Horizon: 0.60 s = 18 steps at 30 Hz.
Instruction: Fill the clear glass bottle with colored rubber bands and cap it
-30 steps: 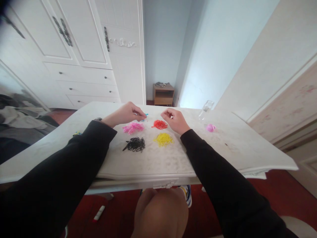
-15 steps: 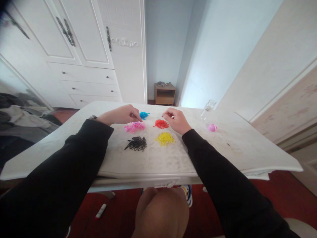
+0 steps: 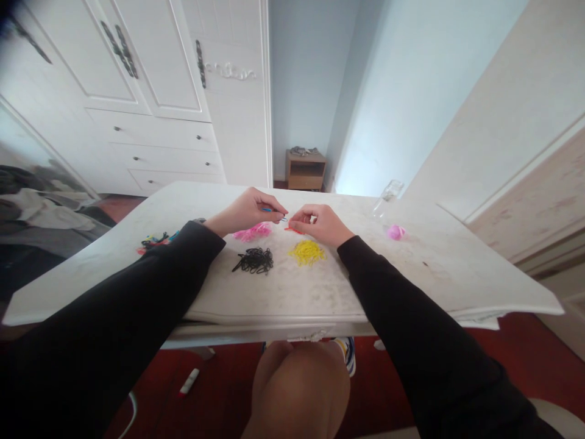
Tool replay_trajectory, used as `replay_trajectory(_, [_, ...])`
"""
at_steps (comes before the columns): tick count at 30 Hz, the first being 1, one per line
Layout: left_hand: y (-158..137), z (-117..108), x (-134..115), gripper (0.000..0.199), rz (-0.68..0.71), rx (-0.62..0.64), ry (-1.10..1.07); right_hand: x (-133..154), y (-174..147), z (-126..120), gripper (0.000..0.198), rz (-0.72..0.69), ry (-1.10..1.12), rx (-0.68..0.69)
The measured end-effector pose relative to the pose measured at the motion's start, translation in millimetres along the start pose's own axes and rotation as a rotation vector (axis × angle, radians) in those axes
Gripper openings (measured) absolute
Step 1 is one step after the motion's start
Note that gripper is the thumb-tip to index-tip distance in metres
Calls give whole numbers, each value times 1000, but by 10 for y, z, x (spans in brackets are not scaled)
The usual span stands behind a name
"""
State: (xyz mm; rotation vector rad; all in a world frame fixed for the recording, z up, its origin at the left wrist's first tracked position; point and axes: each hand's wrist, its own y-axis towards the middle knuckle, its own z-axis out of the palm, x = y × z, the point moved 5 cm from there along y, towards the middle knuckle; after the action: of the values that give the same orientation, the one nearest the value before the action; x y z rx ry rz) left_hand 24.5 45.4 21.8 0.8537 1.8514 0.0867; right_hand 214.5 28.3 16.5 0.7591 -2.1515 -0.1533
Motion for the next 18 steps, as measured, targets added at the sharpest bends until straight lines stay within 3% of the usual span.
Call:
replay_trajectory(14, [-3,97,-29,14,-8,47,-27,38,15,-17,27,-39,-27,-60])
replay_trajectory(18, [18,18,-16,13,-11,-55,15,32,17,-35,27,-34,-14,-91])
